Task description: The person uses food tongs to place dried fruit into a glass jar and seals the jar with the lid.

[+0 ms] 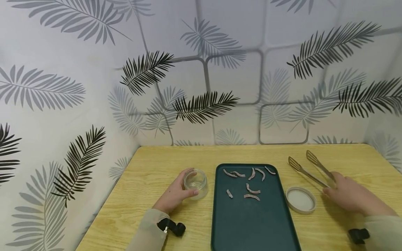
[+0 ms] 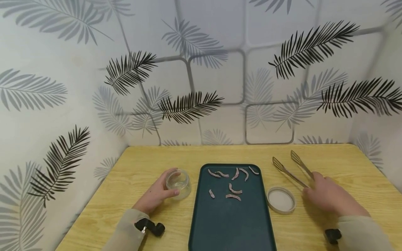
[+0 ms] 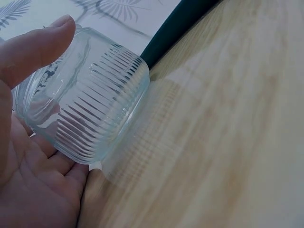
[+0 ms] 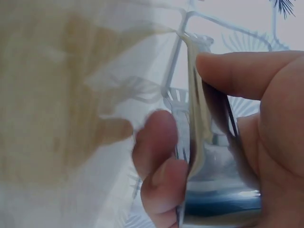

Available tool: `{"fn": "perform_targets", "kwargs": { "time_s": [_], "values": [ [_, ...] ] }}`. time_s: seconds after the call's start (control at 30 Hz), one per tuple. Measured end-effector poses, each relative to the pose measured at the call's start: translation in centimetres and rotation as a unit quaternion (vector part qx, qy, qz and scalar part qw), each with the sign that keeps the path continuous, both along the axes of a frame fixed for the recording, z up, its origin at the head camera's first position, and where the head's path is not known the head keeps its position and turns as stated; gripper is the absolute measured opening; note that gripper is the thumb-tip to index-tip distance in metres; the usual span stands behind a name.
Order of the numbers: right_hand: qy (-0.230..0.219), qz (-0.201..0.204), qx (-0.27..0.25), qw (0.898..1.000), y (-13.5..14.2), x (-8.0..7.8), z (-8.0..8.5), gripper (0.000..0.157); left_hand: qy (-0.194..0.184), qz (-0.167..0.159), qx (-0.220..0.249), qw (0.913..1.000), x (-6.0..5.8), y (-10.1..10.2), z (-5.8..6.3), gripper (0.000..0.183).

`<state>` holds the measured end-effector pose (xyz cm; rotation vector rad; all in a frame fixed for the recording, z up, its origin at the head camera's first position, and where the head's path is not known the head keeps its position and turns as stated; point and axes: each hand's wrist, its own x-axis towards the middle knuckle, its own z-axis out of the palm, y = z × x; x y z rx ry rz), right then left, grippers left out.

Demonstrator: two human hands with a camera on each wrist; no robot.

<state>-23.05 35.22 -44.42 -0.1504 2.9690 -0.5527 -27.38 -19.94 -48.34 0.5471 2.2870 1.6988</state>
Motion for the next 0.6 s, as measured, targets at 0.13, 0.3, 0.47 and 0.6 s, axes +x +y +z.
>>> {"fn": "perform_targets", "kwargs": {
  "time_s": [0.13,0.3,0.47,0.6],
  "values": [
    [-0.021,0.002,-0.007,1.000,0.0,-0.3,0.6,0.082,-0.001,0.000,-0.002,1.0000,-0.1,0.0,0.0,0.086],
    [-0.046,-0.001,-0.014,0.999,-0.6,-0.4,1.6,0.091,-0.009,0.001,0.004,1.0000,0.0,0.0,0.0,0.085],
    [-0.020,0.025,-0.028,0.999,-1.5,-0.1,2.5,0.083,-0.006,0.001,0.000,1.0000,0.1,0.1,0.1,0.087],
    [-0.004,0.059,-0.046,0.997,-2.7,0.0,3.2,0.075,-0.004,0.002,-0.003,1.0000,0.0,0.1,0.1,0.087]
  ]
}}
